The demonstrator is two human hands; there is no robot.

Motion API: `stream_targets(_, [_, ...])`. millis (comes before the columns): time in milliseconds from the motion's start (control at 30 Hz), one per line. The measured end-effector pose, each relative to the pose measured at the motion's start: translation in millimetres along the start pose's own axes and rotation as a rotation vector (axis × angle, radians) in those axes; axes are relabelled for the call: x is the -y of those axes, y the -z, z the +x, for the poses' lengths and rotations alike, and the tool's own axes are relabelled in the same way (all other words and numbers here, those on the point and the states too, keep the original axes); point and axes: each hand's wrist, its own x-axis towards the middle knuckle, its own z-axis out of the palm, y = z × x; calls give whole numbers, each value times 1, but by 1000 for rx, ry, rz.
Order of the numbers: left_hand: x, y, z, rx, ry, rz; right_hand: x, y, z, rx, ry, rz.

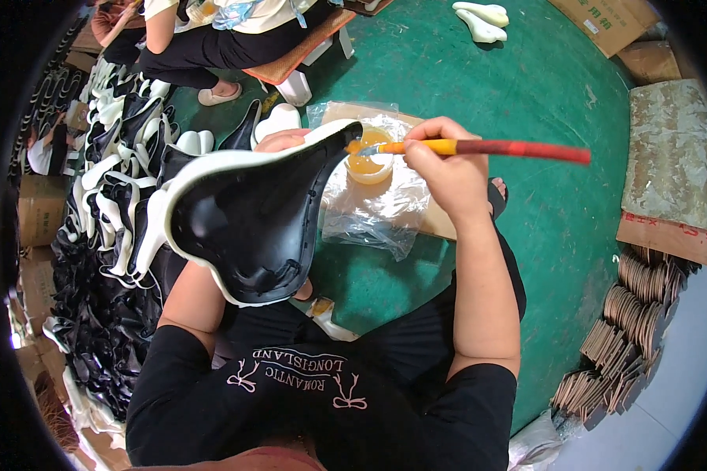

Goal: Applying adhesive to the edges of bicycle seat components using a brush.

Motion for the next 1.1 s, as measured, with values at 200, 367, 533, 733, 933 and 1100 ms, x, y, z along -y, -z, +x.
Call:
stream_targets(200, [20,-9,-12,2,-19,178,9,4,-4,71,-94,136])
stream_targets(367, [4,-14,-9,14,-32,202,7,4,-4,-48,-53,145])
stream_targets(533, [13,-12,-12,16,0,211,15,3,-8,191,-54,241])
stream_targets(733, [27,-15,-12,-7,-12,100,16,8,-12,359,57,211])
stream_targets(933, [46,-8,-31,-138,391,-490,15,13,-15,227,23,504])
stream_targets(1100, [45,0,-22,-74,221,-263,13,3,-21,294,-14,434])
